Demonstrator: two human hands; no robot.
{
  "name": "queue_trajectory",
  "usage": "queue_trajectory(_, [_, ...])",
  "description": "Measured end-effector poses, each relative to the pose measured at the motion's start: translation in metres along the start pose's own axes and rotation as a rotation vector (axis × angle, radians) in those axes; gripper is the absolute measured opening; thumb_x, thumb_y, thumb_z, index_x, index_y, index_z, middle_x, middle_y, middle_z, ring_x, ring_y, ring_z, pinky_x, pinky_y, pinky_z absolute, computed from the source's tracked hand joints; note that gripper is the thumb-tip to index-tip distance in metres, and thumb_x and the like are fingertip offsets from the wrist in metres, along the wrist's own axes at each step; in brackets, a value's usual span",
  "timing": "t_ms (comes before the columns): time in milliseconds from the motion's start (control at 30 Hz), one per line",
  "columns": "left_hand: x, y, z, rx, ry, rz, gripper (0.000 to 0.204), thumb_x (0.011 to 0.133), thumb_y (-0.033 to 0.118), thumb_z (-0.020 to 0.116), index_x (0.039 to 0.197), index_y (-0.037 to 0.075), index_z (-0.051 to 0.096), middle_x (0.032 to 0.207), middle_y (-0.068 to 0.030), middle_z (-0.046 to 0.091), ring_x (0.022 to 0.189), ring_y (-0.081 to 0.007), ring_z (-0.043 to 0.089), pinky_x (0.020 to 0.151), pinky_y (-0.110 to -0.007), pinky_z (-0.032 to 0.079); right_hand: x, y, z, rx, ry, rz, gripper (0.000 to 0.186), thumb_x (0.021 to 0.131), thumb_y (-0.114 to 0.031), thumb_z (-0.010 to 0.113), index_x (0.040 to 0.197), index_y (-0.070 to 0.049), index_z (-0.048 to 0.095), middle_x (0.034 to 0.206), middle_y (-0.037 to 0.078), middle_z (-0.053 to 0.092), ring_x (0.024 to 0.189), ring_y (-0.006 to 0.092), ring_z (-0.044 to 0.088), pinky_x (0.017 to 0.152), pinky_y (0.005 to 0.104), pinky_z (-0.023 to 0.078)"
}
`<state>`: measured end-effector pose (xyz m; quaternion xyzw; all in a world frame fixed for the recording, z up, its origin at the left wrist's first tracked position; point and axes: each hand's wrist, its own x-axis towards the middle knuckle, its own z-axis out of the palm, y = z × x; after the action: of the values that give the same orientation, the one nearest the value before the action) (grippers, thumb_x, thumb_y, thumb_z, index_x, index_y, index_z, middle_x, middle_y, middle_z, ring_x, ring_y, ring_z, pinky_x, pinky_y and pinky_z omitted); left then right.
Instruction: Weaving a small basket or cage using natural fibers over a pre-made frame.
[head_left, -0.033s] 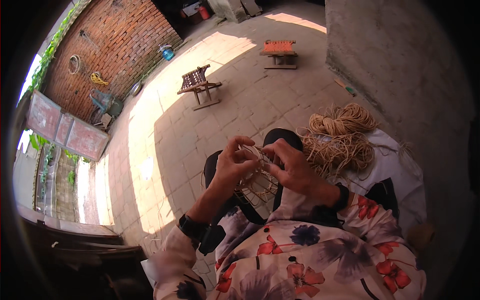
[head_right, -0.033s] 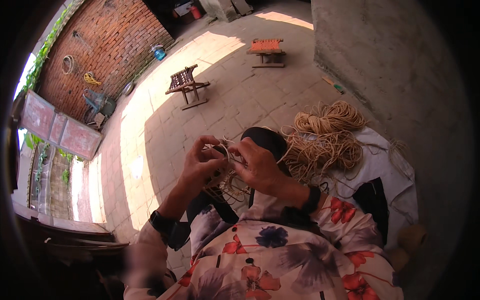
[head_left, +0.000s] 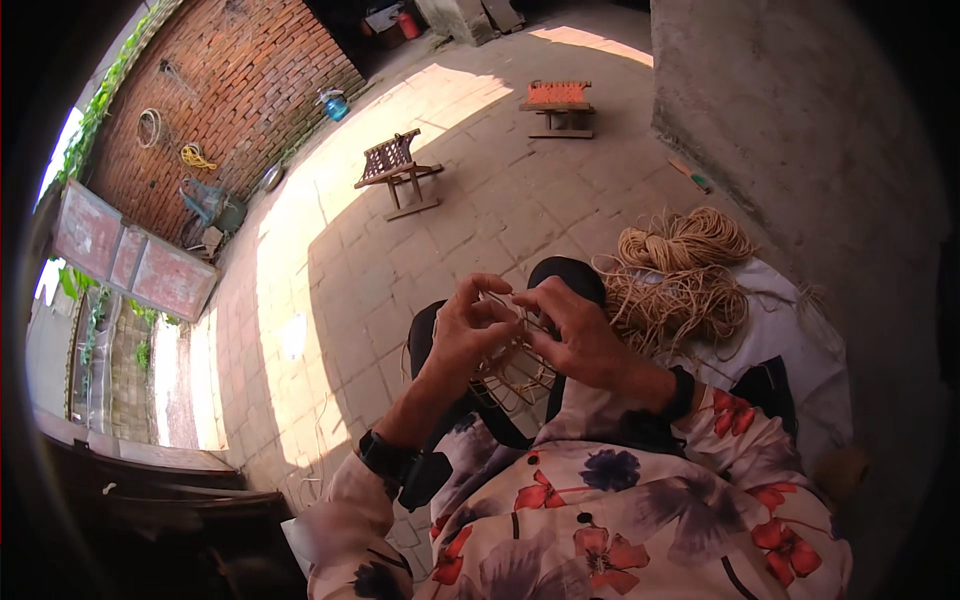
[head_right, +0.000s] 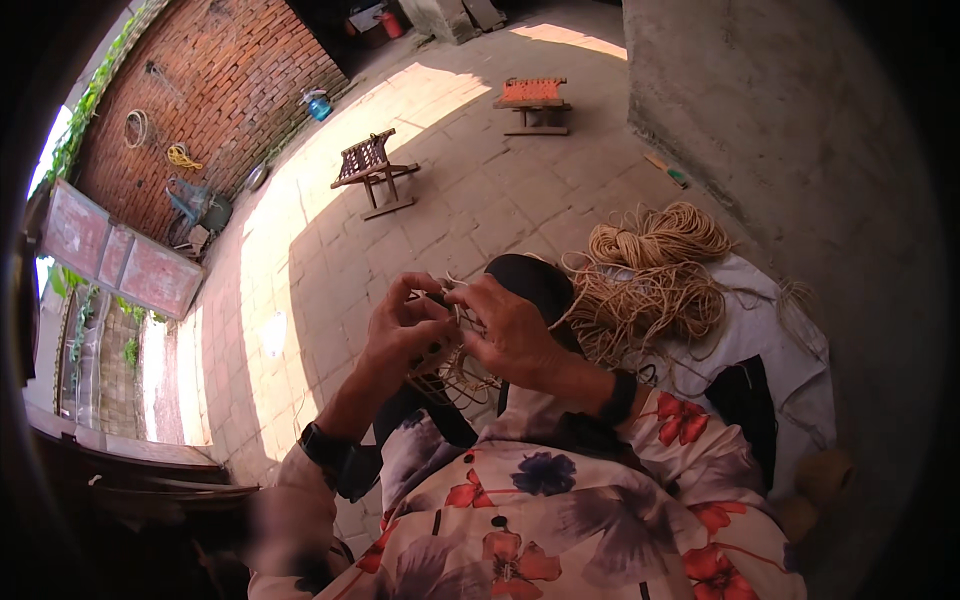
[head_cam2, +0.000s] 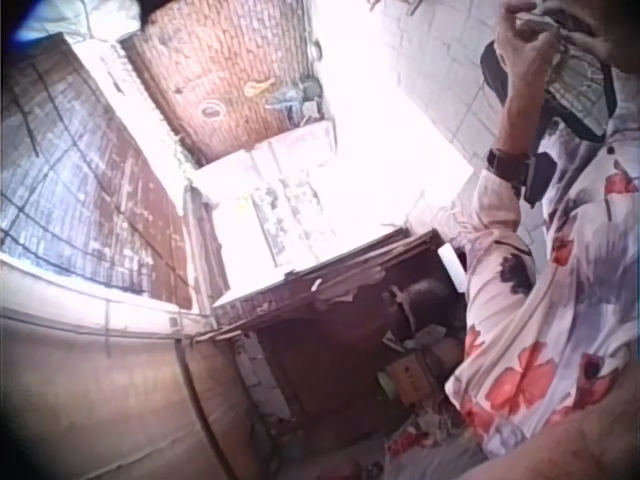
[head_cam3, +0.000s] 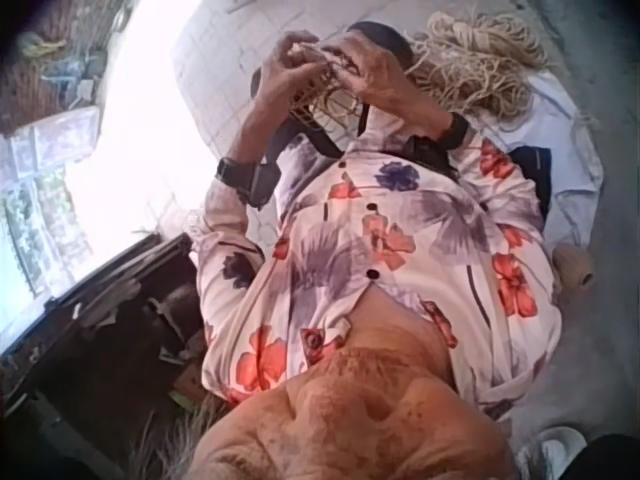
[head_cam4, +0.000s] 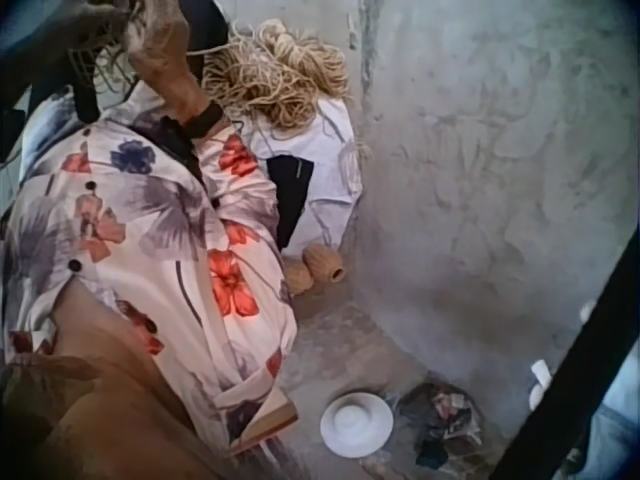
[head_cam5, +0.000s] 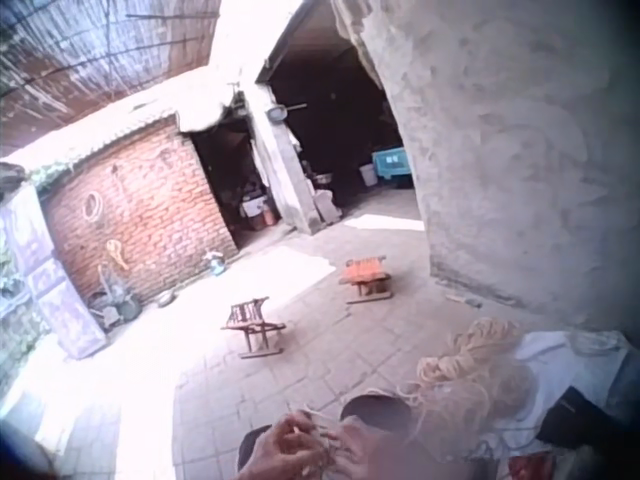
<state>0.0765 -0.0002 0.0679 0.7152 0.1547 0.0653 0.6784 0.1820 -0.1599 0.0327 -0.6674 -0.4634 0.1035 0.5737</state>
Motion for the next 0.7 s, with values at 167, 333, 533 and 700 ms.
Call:
queue_trajectory(167, [-0.015,0.018,0.005,-0.127,-0.022,-0.118,0.035,0.082,0.008,0.064,0.114,0.007,0.051,0.092,-0.0064,0.067,0.076,-0.0099,0.063,0.065,-0.020,0.048,0.022,0.012,0.009,-0.347,0.145,-0.338,0.016,0.073,-0.003,0.061,0.086,-0.006,0.052,0.084,0.013,0.054,0.078,0.0341,0.057,0.068,0.0430,0.045])
queue_trajectory(333, [-0.025,0.016,0.004,-0.242,-0.170,-0.044,0.025,0.092,0.016,0.061,0.115,0.009,0.053,0.084,0.0015,0.057,0.062,-0.0036,0.043,0.053,-0.019,0.034,0.057,0.086,-0.081,-0.777,0.533,-0.178,0.017,0.074,-0.003,0.055,0.088,-0.007,0.047,0.084,0.014,0.052,0.080,0.0367,0.055,0.067,0.0469,0.044])
queue_trajectory(533, [-0.024,0.012,0.002,-0.452,-0.164,0.020,0.018,0.098,0.014,0.058,0.113,0.004,0.058,0.073,0.0056,0.046,0.058,-0.0029,0.038,0.052,-0.019,0.030,-0.064,0.191,-0.277,-1.221,0.400,0.656,0.032,0.084,-0.035,0.072,0.088,-0.006,0.059,0.089,0.017,0.066,0.085,0.0399,0.064,0.069,0.0522,0.050])
queue_trajectory(700, [-0.007,0.019,0.013,-0.259,-0.131,0.080,0.014,0.098,0.013,0.058,0.109,0.004,0.059,0.073,0.0051,0.048,0.059,-0.0029,0.039,0.052,-0.019,0.031,-0.125,0.170,-0.303,-0.924,-0.275,1.285,0.062,0.067,-0.051,0.078,0.106,-0.003,0.070,0.100,0.020,0.071,0.095,0.0345,0.069,0.079,0.0450,0.055])
